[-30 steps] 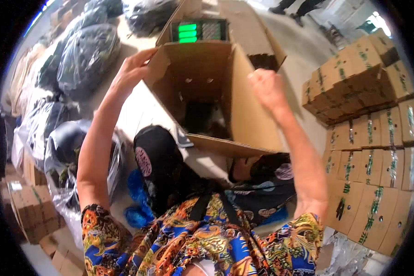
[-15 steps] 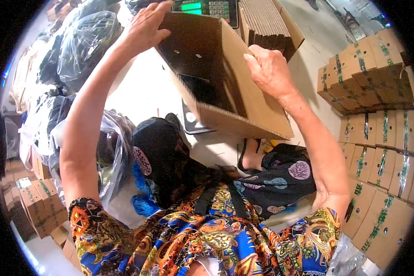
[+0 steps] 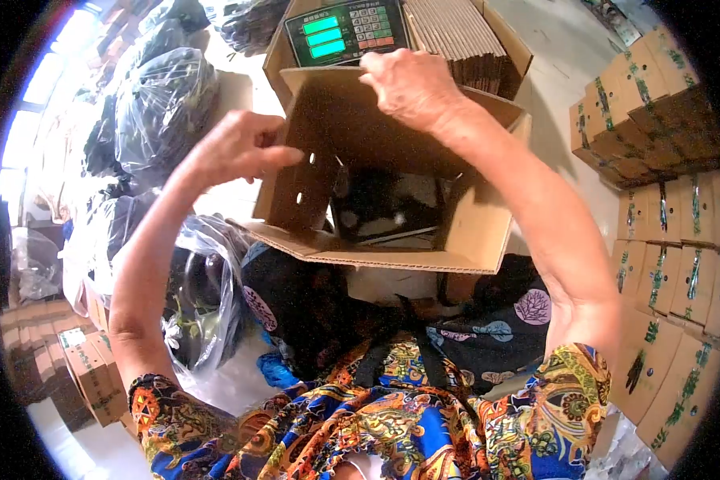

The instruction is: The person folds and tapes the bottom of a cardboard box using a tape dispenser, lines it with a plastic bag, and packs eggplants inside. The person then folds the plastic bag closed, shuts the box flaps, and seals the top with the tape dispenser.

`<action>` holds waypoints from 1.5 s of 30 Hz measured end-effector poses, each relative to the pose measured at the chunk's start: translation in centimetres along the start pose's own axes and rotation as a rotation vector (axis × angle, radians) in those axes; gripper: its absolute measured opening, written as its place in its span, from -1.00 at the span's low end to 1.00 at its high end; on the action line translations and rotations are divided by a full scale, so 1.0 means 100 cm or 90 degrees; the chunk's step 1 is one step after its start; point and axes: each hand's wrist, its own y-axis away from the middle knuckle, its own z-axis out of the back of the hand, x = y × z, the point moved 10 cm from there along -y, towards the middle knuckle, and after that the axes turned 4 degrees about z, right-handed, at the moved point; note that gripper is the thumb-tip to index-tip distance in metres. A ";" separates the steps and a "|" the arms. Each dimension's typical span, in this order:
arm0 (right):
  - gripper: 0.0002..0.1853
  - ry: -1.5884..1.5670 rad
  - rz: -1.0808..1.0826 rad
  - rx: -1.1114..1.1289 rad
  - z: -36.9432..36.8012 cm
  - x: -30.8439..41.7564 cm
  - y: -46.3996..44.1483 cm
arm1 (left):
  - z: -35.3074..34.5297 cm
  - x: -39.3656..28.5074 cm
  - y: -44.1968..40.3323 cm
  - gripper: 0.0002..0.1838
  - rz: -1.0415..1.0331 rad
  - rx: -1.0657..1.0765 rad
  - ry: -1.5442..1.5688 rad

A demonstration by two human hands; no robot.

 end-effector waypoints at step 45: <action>-0.42 -0.126 -0.058 0.289 0.001 -0.025 0.057 | -0.059 0.077 -0.021 -0.31 0.170 -0.389 0.407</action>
